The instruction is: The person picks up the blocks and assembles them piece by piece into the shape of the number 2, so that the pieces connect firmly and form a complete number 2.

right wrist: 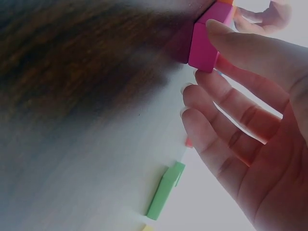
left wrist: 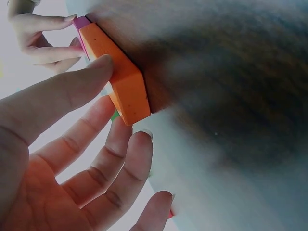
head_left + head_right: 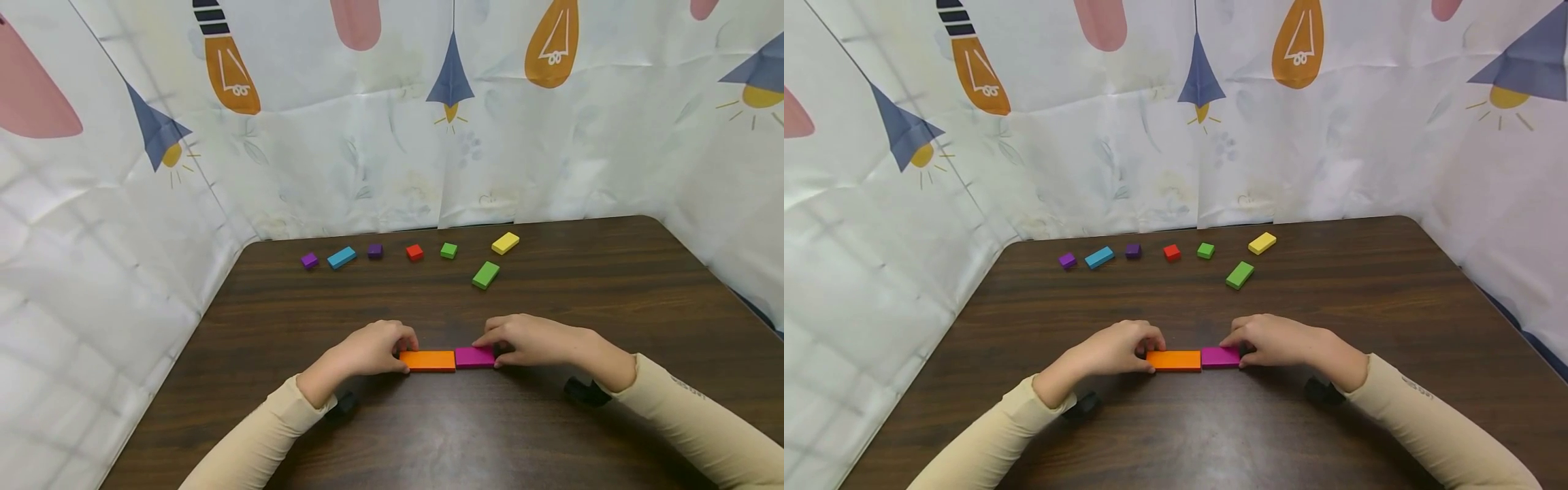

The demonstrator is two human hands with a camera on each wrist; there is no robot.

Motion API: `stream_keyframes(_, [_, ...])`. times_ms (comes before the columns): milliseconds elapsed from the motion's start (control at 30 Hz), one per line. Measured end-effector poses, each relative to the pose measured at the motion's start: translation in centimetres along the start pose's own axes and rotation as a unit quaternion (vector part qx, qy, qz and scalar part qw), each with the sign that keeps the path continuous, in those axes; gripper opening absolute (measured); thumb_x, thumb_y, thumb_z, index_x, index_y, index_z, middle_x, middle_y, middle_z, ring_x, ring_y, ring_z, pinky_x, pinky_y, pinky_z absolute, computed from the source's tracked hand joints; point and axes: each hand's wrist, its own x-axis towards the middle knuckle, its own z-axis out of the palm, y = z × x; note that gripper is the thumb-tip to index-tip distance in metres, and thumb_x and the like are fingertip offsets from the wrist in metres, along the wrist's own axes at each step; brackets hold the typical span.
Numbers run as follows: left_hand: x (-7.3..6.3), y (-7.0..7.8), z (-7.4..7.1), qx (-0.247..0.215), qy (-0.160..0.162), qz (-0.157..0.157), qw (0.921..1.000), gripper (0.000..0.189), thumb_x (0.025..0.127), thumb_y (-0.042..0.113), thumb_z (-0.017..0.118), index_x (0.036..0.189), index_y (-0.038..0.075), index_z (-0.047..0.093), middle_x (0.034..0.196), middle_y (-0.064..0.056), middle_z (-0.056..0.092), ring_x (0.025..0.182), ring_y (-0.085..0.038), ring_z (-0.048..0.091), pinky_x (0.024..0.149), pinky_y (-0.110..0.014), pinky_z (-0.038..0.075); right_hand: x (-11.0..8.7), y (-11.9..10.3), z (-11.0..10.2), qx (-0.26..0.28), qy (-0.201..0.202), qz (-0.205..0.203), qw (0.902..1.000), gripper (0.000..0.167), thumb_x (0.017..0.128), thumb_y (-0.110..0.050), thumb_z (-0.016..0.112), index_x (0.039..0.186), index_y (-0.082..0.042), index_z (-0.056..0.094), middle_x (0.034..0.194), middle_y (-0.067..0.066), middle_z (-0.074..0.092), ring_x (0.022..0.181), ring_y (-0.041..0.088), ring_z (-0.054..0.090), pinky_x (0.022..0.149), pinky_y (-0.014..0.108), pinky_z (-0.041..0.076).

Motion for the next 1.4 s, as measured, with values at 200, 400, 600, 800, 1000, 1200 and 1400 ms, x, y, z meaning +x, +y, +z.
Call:
stream_keyframes(200, [0.00,0.07,0.01,0.003,0.003,0.006,1.0000,0.026,0.083,0.016,0.088,0.103,0.016,0.071,0.091,0.005,0.059,0.083,-0.014,0.056,0.074,-0.031,0.049,0.04,0.11,0.23,-0.001,0.003,-0.002,1.0000,0.038,0.090,-0.013,0.081,0.127,-0.011,0.073,0.099,-0.009,0.056,0.079,0.005,0.051,0.068,0.022,0.046])
stream_keyframes(400, [-0.03,0.13,-0.08,0.003,0.002,0.004,1.0000,0.026,0.083,0.015,0.087,0.103,0.016,0.071,0.091,0.003,0.059,0.083,-0.014,0.056,0.073,-0.033,0.050,0.03,0.27,0.31,0.001,0.007,-0.009,0.9999,0.037,0.090,-0.013,0.081,0.126,-0.011,0.074,0.100,-0.009,0.057,0.079,0.004,0.051,0.068,0.022,0.047])
stream_keyframes(600, [-0.02,0.15,-0.18,0.003,0.002,0.003,1.0000,0.026,0.083,0.016,0.088,0.103,0.016,0.071,0.091,0.004,0.059,0.083,-0.014,0.055,0.073,-0.032,0.049,0.01,0.20,0.26,0.007,0.003,-0.006,0.9999,0.037,0.090,-0.014,0.081,0.126,-0.011,0.074,0.099,-0.010,0.057,0.079,0.005,0.051,0.068,0.022,0.046])
stream_keyframes(800, [-0.01,0.16,-0.21,0.002,0.003,0.003,1.0000,0.026,0.083,0.017,0.088,0.102,0.016,0.070,0.090,0.005,0.059,0.082,-0.014,0.055,0.074,-0.032,0.049,-0.09,0.25,0.31,0.012,0.008,-0.018,0.9997,0.036,0.090,-0.016,0.081,0.125,-0.011,0.074,0.099,-0.010,0.057,0.080,0.005,0.051,0.069,0.022,0.046])
stream_keyframes(1000, [0.17,0.27,-0.14,-0.004,0.003,0.007,1.0000,0.026,0.083,0.017,0.088,0.101,0.014,0.069,0.088,0.004,0.059,0.081,-0.014,0.055,0.073,-0.032,0.049,-0.09,0.21,0.31,0.015,0.010,-0.021,0.9996,0.036,0.091,-0.015,0.081,0.125,-0.010,0.073,0.099,-0.010,0.057,0.080,0.005,0.051,0.069,0.022,0.047])
stream_keyframes(1200, [0.18,0.34,-0.12,-0.004,0.002,0.005,1.0000,0.026,0.082,0.016,0.089,0.100,0.015,0.069,0.087,0.004,0.059,0.080,-0.014,0.055,0.072,-0.032,0.049,-0.11,0.15,0.27,0.020,0.009,-0.023,0.9995,0.036,0.090,-0.015,0.081,0.125,-0.009,0.073,0.098,-0.009,0.057,0.078,0.005,0.051,0.068,0.022,0.046])
stream_keyframes(1400, [0.16,0.32,-0.06,-0.011,0.001,0.006,0.9999,0.026,0.082,0.015,0.089,0.099,0.014,0.069,0.087,0.004,0.059,0.080,-0.015,0.055,0.072,-0.032,0.049,-0.09,0.25,0.37,0.020,0.005,-0.025,0.9995,0.037,0.091,-0.016,0.081,0.126,-0.010,0.073,0.098,-0.010,0.057,0.079,0.004,0.051,0.068,0.022,0.046])
